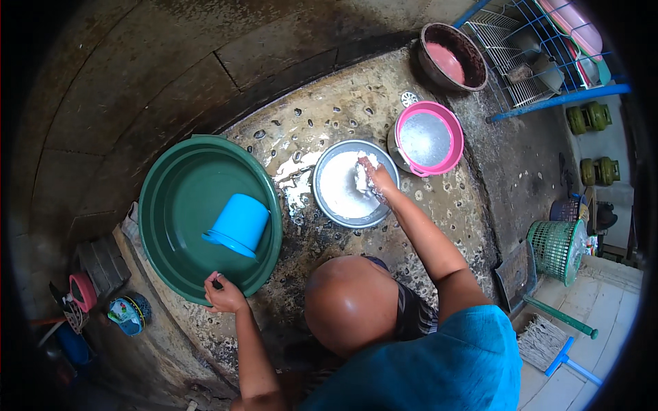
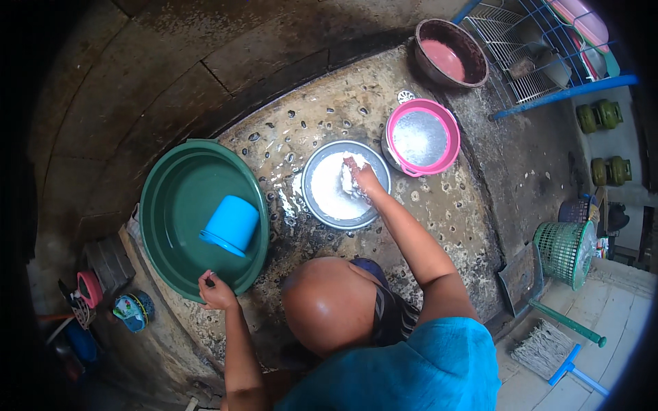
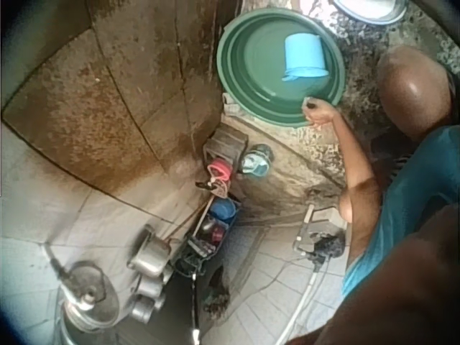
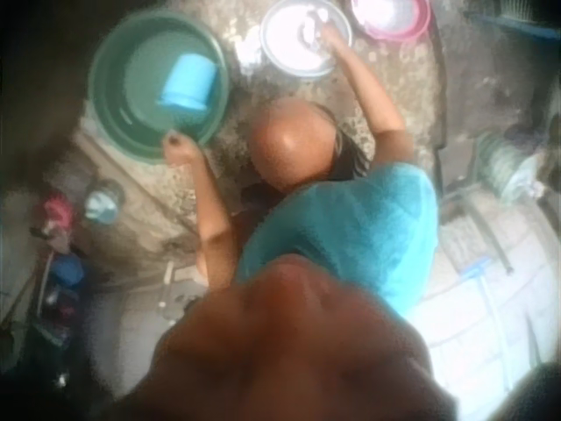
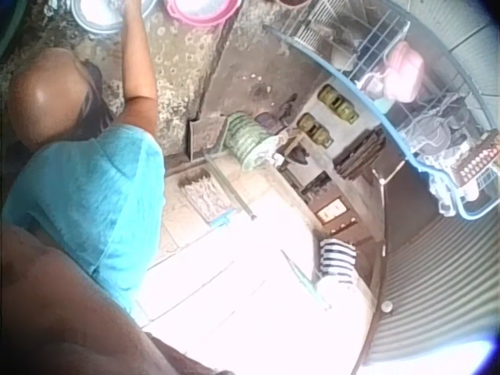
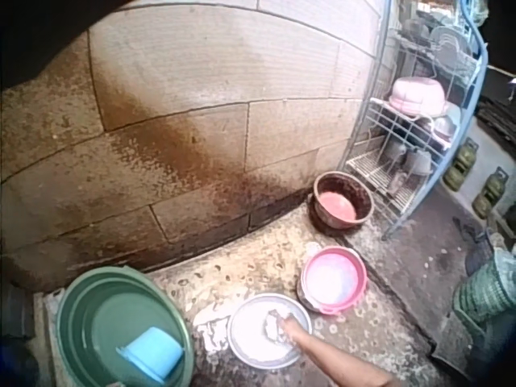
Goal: The person removes a metal pot from a wall rack, pours rice from a plastic bag into a bowl, and washes the rice by adding water from a basin using a scoop and stirring it by hand.
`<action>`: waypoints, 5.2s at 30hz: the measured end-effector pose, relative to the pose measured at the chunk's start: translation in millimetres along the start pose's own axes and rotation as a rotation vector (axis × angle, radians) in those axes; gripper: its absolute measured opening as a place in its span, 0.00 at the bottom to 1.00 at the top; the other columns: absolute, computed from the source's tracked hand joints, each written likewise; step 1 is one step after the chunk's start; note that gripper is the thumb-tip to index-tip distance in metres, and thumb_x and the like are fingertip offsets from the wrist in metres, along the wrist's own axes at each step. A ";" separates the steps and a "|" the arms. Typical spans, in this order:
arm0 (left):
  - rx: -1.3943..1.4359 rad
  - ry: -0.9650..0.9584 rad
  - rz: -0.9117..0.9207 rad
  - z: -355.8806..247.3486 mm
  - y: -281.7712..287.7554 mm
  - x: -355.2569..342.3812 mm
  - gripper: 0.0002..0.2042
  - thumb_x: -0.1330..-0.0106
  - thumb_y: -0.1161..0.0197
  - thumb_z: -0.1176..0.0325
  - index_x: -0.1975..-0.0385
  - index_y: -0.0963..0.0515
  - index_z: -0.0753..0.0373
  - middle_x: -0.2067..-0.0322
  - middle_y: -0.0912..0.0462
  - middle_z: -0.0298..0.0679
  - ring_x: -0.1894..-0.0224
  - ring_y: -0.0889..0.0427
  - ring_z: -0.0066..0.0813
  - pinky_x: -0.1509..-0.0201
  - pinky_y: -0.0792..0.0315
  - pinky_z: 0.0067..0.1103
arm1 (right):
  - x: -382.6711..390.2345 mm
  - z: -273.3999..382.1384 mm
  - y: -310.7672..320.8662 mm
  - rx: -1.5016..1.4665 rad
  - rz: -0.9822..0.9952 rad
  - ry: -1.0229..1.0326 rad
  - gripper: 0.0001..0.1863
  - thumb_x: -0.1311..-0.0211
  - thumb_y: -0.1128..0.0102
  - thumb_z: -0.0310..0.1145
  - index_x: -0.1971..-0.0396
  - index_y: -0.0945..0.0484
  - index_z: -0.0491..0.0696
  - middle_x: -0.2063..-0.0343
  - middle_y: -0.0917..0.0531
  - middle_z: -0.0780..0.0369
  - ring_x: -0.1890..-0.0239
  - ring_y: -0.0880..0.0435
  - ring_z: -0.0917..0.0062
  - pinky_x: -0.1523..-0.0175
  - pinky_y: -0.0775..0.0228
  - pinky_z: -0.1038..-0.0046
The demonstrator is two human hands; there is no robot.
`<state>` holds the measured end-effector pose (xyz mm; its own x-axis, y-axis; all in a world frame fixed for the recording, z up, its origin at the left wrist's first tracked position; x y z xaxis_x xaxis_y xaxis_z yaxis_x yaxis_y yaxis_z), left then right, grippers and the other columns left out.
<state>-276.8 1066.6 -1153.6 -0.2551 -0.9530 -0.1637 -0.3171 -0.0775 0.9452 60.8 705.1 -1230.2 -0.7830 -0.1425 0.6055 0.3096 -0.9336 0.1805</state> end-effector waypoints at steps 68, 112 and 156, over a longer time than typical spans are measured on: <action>0.045 -0.036 -0.041 -1.3 0.8 1.5 0.04 0.46 0.42 0.66 0.72 0.22 0.47 0.68 0.21 0.18 0.59 0.24 0.26 0.37 0.64 0.49 | 21.1 10.9 -43.1 1.299 -0.113 0.572 0.32 0.48 0.42 0.53 0.44 0.34 0.54 0.39 0.42 0.53 0.42 0.37 0.54 0.45 0.37 0.56; 0.052 -0.054 -0.047 0.3 -2.2 1.8 0.05 0.46 0.43 0.66 0.71 0.22 0.47 0.68 0.21 0.18 0.59 0.24 0.26 0.37 0.65 0.50 | 10.4 -12.0 -37.0 1.190 -0.201 0.644 0.38 0.47 0.45 0.55 0.39 0.43 0.55 0.43 0.36 0.50 0.49 0.29 0.53 0.47 0.38 0.51; 0.069 -0.065 -0.050 -6.0 -0.7 3.1 0.04 0.47 0.42 0.65 0.72 0.23 0.48 0.66 0.20 0.19 0.58 0.25 0.28 0.37 0.68 0.50 | -8.2 1.4 34.0 0.170 -0.148 0.239 0.22 0.38 0.48 0.44 0.79 0.25 0.37 0.89 0.28 0.61 0.88 0.33 0.78 0.82 0.43 0.67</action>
<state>-272.0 1062.0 -1153.1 -0.2952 -0.9273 -0.2300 -0.3921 -0.1019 0.9143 78.5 674.9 -1228.0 -0.9243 -0.1014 0.3679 0.2531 -0.8844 0.3922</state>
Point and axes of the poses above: each hand's wrist, its own x-axis away from the middle knuckle, its own y-axis out of the back of the hand, z = x × y, the point moved 5 cm from there along -x, towards the middle knuckle
